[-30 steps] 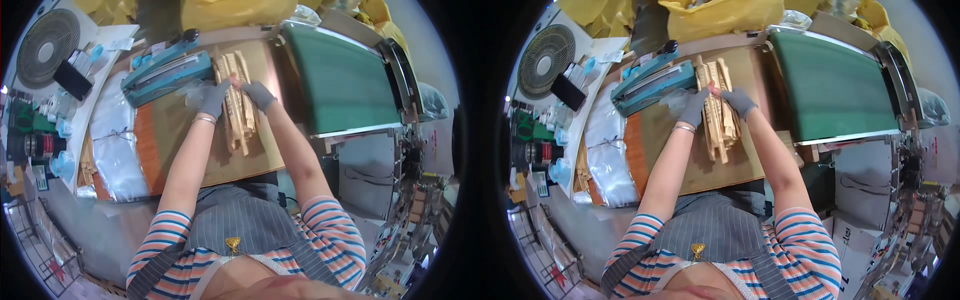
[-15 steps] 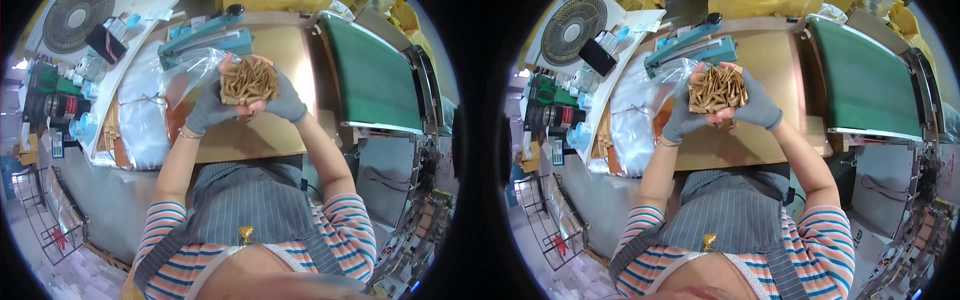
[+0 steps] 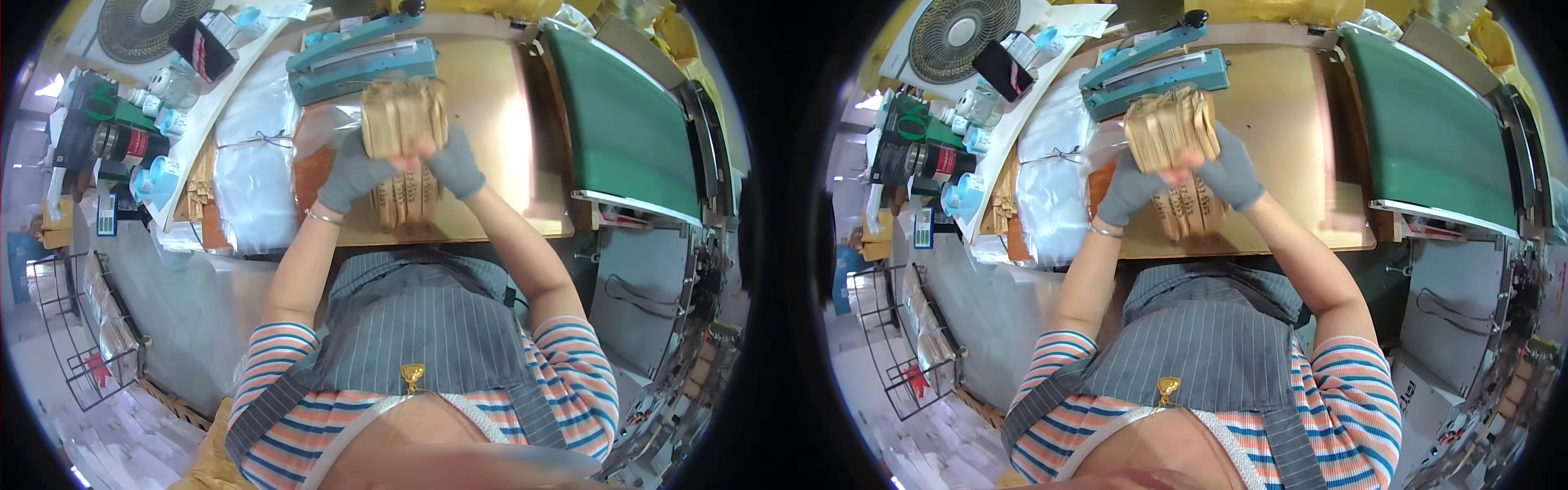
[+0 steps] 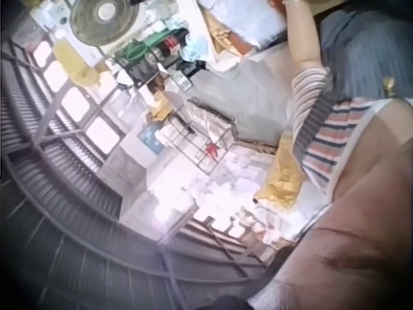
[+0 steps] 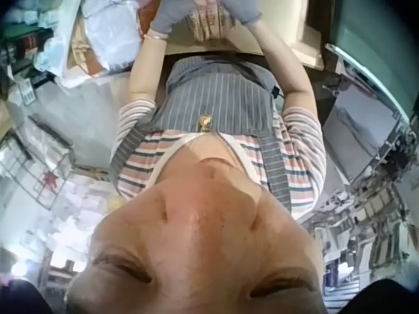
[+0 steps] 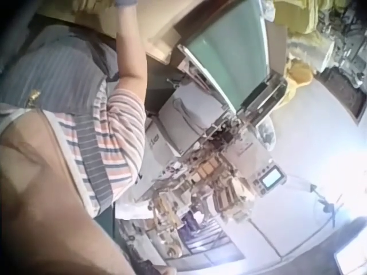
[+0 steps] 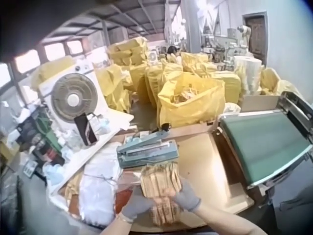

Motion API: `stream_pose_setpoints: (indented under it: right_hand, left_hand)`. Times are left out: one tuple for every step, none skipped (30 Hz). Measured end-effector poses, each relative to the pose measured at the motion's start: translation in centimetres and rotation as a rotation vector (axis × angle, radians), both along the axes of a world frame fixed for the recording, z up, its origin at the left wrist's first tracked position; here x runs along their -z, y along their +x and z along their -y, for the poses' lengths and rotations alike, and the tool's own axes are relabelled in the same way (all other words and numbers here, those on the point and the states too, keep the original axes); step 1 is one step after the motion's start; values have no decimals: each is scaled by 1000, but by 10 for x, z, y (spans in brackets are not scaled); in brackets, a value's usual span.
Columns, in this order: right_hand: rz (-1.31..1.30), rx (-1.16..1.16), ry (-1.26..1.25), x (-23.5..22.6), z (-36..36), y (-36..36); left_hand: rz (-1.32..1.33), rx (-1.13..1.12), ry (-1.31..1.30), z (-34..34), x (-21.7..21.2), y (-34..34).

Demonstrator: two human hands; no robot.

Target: Gathering bundles of wooden sticks and placing them into plastic bags for sealing.

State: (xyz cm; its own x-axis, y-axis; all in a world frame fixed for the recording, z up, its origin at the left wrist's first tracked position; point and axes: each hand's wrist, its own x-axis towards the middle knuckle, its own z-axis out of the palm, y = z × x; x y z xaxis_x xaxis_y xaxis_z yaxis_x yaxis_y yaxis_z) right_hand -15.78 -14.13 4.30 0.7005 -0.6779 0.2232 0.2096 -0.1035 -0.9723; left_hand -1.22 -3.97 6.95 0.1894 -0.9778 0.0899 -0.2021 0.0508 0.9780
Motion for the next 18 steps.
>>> stream_pose_setpoints:
  right_hand:
    - [-88,39,125,4,-2,12]
    - [-114,83,120,9,1,26]
    - [-113,76,123,25,11,38]
    - [-444,192,-48,46,23,45]
    - [-771,292,-225,63,27,50]
    - [-770,281,-229,72,27,53]
    - [-743,343,-172,77,31,55]
    - [-716,406,-114,81,36,57]
    - [-715,405,-117,84,42,61]
    - [-672,428,-82,92,43,59]
    - [-622,446,-58,92,43,60]
    - [-605,463,-48,95,40,59]
    - [-606,459,-50,94,38,61]
    - [-572,451,-2,94,36,62]
    - [-538,445,47,95,35,63]
    - [-545,457,52,99,37,58]
    - [-545,437,53,100,39,59]
    - [-545,419,54,101,42,59]
  left_hand:
    - [-54,-92,39,1,10,9]
    - [-111,-176,80,4,23,17]
    - [-167,-255,117,10,36,27]
    - [182,-292,221,16,50,33]
    - [183,-302,224,12,71,36]
    - [611,-523,164,10,93,37]
    - [1044,-732,92,11,94,37]
    - [843,-732,115,8,95,38]
    - [842,-736,114,10,95,40]
    - [822,-692,-78,9,83,32]
    - [798,-658,-276,11,70,27]
    - [777,-550,-138,11,67,20]
    - [777,-555,-136,16,66,12]
    - [588,-517,0,23,66,3]
    - [399,-474,131,28,66,-5]
    - [626,-530,133,33,61,-11]
    - [627,-532,129,38,68,-7]
    - [612,-531,97,46,83,0]
